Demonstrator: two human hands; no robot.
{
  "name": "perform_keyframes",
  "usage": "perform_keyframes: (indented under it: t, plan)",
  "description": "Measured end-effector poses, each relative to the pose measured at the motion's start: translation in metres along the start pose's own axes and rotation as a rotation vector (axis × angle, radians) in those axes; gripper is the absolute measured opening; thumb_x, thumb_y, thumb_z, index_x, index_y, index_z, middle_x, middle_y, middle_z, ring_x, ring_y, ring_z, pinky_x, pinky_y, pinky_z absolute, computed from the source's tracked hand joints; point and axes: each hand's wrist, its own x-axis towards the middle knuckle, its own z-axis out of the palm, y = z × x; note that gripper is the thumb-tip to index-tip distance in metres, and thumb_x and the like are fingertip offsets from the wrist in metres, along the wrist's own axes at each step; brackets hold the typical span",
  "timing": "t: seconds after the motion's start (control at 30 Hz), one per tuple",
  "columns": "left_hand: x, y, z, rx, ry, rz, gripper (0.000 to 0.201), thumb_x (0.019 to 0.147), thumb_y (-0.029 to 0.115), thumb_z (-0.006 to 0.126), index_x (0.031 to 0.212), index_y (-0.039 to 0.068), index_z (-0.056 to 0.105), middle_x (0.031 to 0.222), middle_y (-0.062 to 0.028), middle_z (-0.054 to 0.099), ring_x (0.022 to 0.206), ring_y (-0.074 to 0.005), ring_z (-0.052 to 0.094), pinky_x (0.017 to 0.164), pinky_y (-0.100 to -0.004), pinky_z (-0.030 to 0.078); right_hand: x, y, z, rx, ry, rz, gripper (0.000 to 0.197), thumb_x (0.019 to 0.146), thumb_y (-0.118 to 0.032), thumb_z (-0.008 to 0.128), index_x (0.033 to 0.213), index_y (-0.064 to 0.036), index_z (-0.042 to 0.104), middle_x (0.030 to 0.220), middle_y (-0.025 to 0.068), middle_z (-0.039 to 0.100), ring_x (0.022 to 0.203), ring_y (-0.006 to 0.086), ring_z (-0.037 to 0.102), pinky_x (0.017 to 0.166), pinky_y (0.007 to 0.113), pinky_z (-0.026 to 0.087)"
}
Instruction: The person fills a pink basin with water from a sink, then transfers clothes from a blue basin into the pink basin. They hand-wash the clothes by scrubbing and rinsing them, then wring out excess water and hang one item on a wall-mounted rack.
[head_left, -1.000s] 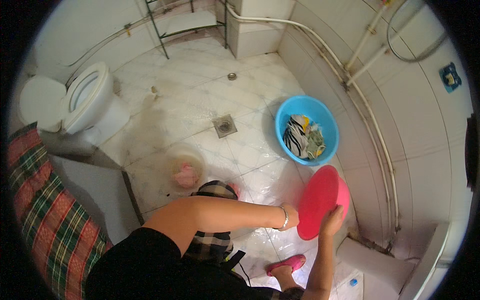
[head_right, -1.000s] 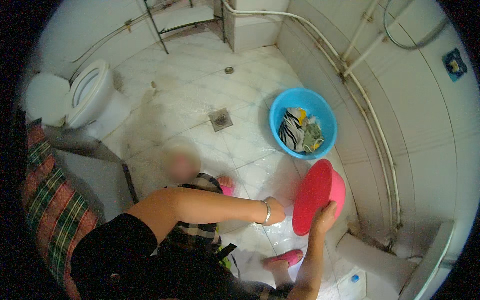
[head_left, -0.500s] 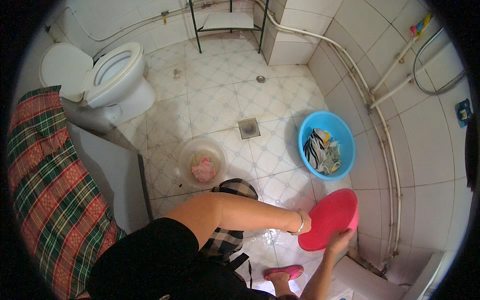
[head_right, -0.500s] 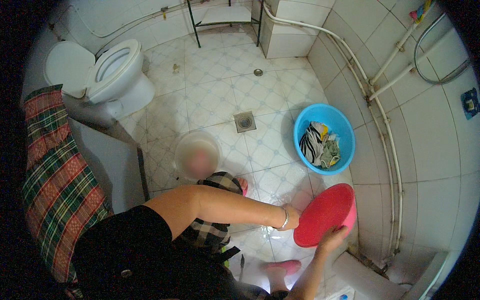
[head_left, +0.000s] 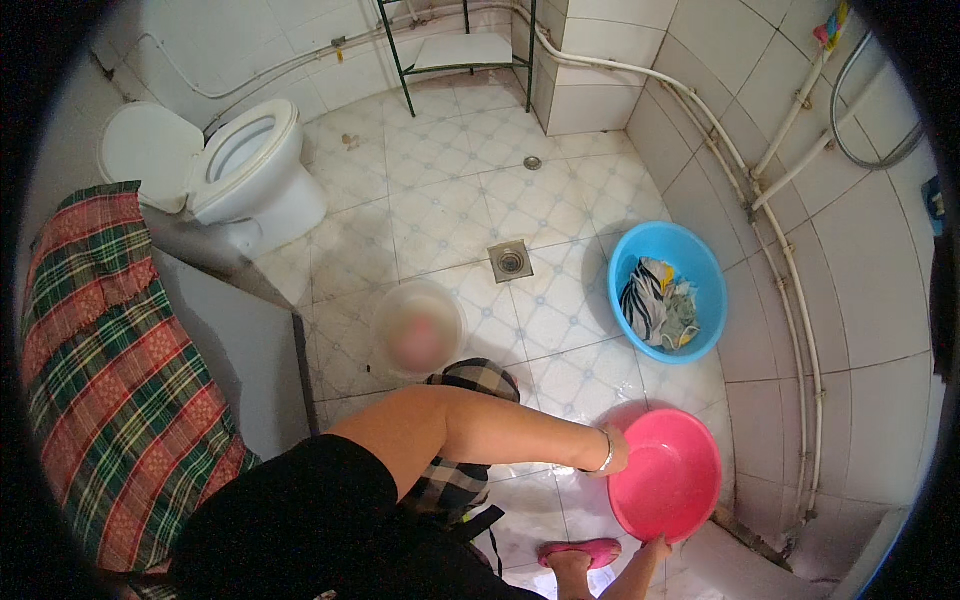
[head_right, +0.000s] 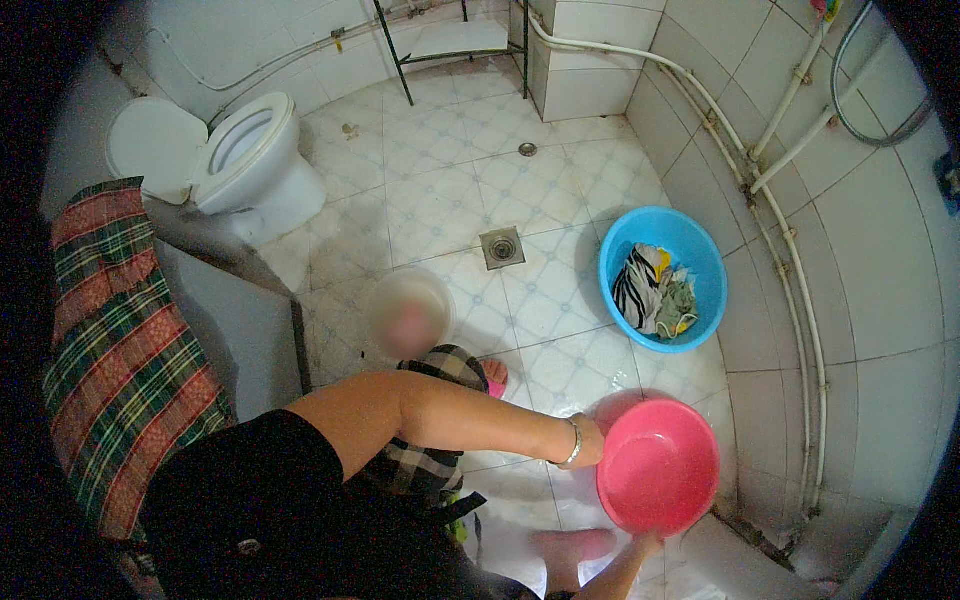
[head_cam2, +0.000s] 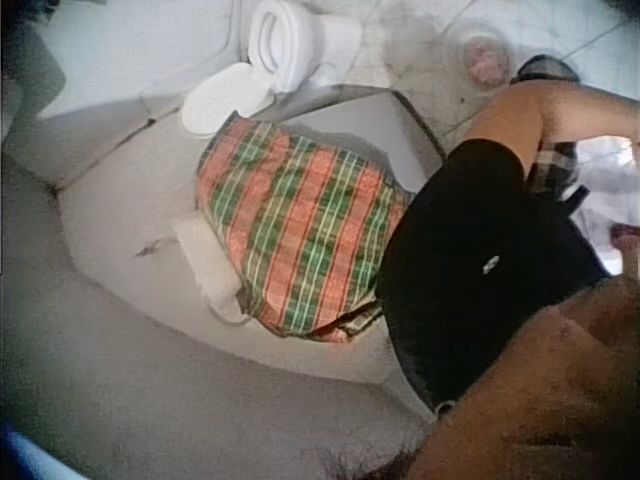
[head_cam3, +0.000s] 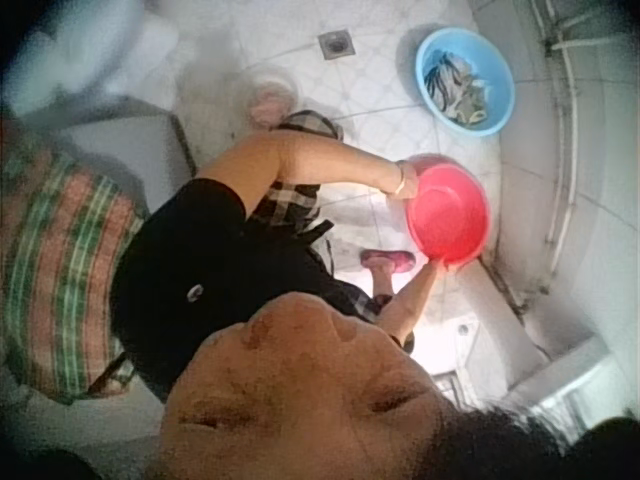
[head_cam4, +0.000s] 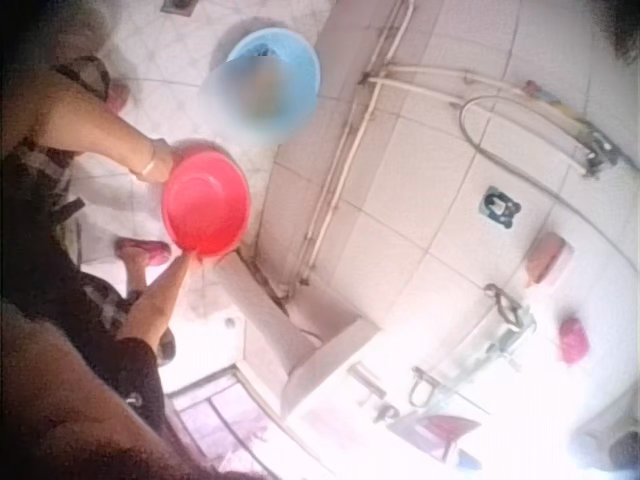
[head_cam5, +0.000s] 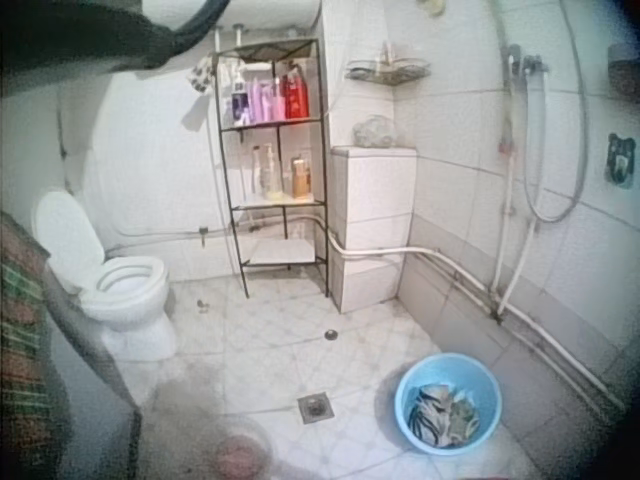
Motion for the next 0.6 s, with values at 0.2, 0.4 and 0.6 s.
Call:
perform_keyframes:
  t: [0.2,0.4,0.6]
  plan:
    - [-0.011,0.003,-0.004,0.007,-0.125,-0.026,0.015,0.069,0.009,0.062,0.083,0.006,0.069,0.087,-0.0104,0.067,0.082,-0.0266,0.064,0.062,-0.0397,0.053,-0.006,0.053,0.003,0.377,-0.270,0.359,0.058,0.077,-0.027,0.066,0.123,-0.0031,0.040,0.118,0.0161,0.053,0.104,0.0304,0.052,0.083,0.049,0.039]
    - [-0.030,0.014,-0.030,-0.036,-0.124,-0.021,0.016,0.068,0.005,0.059,0.081,0.006,0.068,0.083,-0.0116,0.066,0.079,-0.0286,0.065,0.059,-0.0407,0.053,0.008,0.068,0.002,0.498,-0.342,0.285,0.066,0.076,-0.033,0.068,0.129,-0.0068,0.038,0.122,0.0132,0.052,0.108,0.0278,0.050,0.084,0.053,0.037]
    - [-0.026,0.023,-0.034,-0.050,-0.087,-0.038,0.016,0.077,0.015,0.056,0.084,0.005,0.067,0.087,-0.0134,0.065,0.081,-0.0305,0.063,0.065,-0.0419,0.051,0.045,0.098,0.020,0.036,0.070,0.163,0.086,0.073,-0.037,0.069,0.140,-0.0121,0.021,0.125,0.0137,0.047,0.112,0.0285,0.044,0.085,0.051,0.037]
